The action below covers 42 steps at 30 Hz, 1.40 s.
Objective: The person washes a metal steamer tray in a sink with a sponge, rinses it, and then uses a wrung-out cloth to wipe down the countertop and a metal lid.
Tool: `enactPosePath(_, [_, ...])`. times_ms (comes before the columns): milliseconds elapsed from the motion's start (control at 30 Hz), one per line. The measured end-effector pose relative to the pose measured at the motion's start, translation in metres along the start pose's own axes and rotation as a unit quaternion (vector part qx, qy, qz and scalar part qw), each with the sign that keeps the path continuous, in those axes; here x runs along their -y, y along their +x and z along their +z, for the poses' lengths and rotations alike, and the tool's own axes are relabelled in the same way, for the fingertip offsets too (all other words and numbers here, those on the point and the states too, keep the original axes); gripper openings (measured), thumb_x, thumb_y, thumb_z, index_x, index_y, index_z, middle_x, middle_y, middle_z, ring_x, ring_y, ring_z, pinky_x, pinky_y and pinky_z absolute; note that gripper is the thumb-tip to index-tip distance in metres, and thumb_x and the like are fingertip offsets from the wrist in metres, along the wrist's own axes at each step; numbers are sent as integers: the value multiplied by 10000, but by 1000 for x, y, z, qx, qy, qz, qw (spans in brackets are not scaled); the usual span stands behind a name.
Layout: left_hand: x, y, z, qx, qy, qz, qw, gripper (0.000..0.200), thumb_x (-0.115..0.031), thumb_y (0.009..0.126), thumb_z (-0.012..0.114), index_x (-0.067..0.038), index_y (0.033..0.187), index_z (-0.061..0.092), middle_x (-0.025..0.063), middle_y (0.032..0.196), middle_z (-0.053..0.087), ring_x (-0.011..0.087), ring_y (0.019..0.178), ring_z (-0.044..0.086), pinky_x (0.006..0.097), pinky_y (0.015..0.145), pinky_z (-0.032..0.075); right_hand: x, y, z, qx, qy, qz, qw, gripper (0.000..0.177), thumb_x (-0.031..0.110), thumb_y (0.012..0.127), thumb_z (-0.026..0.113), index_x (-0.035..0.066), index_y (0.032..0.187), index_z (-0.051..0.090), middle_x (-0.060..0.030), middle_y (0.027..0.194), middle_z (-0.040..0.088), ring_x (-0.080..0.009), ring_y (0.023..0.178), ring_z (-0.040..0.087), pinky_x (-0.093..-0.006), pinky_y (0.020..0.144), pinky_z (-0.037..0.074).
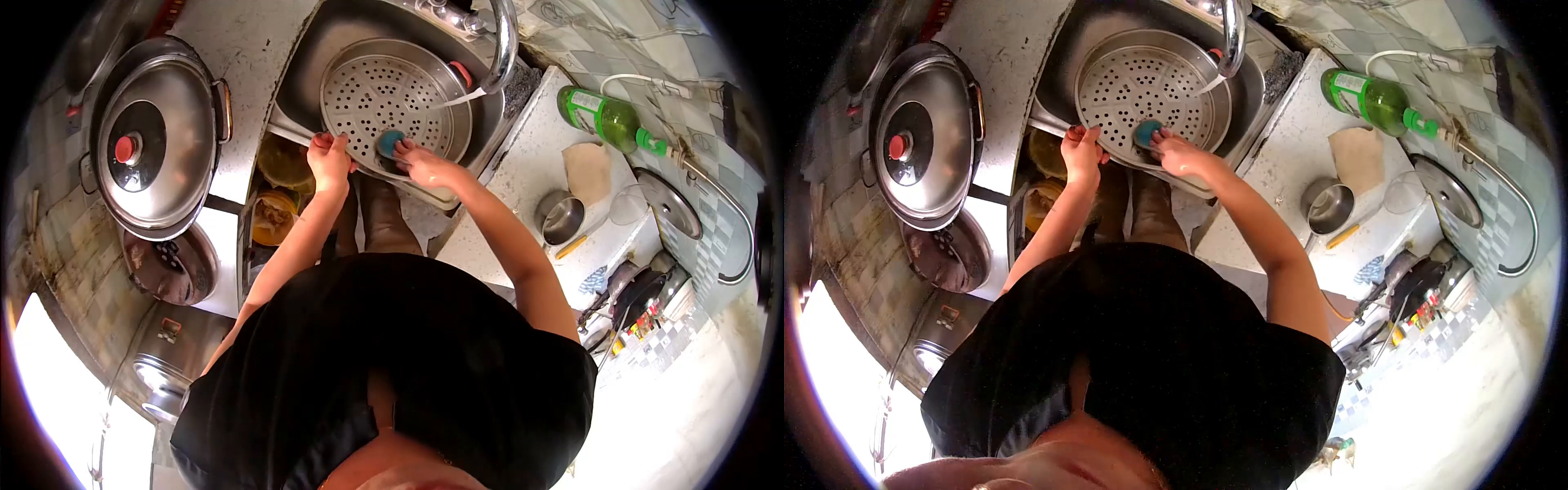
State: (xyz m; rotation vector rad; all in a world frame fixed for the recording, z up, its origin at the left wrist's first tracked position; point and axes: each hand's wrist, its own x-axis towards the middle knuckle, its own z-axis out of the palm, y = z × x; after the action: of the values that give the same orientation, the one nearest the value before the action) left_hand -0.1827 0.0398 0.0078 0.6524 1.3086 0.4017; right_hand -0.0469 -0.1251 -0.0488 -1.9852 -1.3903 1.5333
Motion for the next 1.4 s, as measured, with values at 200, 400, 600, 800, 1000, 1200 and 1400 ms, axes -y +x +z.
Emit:
enactPosePath(200, [2, -2, 0, 14, -4, 1, 1000, 251, -18, 835, 590, -123, 785, 368, -3, 608, 394, 107, 388, 307, 308, 382, 295, -8, 10, -11, -28, -154, 147, 977, 394, 84, 847, 423, 4, 1215, 537, -198, 1392, 419, -303, 1345, 323, -455, 1110, 235])
enactPosePath(400, [8, 3, -3, 25, -4, 3, 1000, 275, -19, 840, 601, -130, 765, 360, -2, 596, 387, 107, 385, 304, 307, 381, 297, -42, 21, -13, -132, -259, 217, 932, 405, 125, 840, 477, 8, 1219, 561, -222, 1338, 467, -346, 1244, 451, -497, 1045, 318])
enactPosePath(600, [7, 1, -5, 22, 1, 11, 1000, 257, -12, 844, 591, -122, 786, 366, 7, 605, 390, 113, 389, 318, 316, 383, 305, 7, 41, -19, -137, -34, -36, 989, 428, -32, 785, 442, -32, 1204, 530, -258, 1266, 506, -368, 1173, 499, -373, 1013, 384])
enactPosePath(800, [9, 4, -4, 20, -6, 28, 999, 216, -13, 824, 596, -74, 775, 395, 26, 601, 431, 125, 383, 361, 305, 356, 357, 24, 28, 6, -157, -51, -158, 973, 353, 34, 829, 453, -13, 1156, 575, -197, 1248, 542, -335, 1180, 477, -442, 999, 372])
enactPosePath(1000, [4, -1, -3, 19, -10, 19, 1000, 219, -17, 825, 598, -81, 773, 396, 23, 601, 423, 121, 384, 359, 304, 351, 351, -14, 12, -55, -250, 451, 131, 847, 246, 185, 948, 526, 26, 1118, 604, -111, 1072, 635, -205, 998, 598, -355, 850, 466])
enactPosePath(1200, [7, 2, -5, 26, 20, 19, 999, 217, -28, 823, 606, -72, 760, 403, 13, 572, 409, 122, 387, 369, 301, 351, 365, 12, -26, -69, -310, 690, -55, 652, 314, 149, 941, 549, -11, 1210, 525, -74, 1080, 628, -188, 1041, 588, -347, 901, 468])
enactPosePath(1400, [9, 5, -5, 21, 40, 25, 999, 191, -36, 853, 577, -82, 799, 399, 19, 558, 392, 137, 380, 339, 326, 372, 326, 67, -3, -89, -394, 588, -54, 705, 315, 102, 821, 699, -12, 1094, 589, -89, 1011, 649, -170, 884, 636, -309, 784, 514])
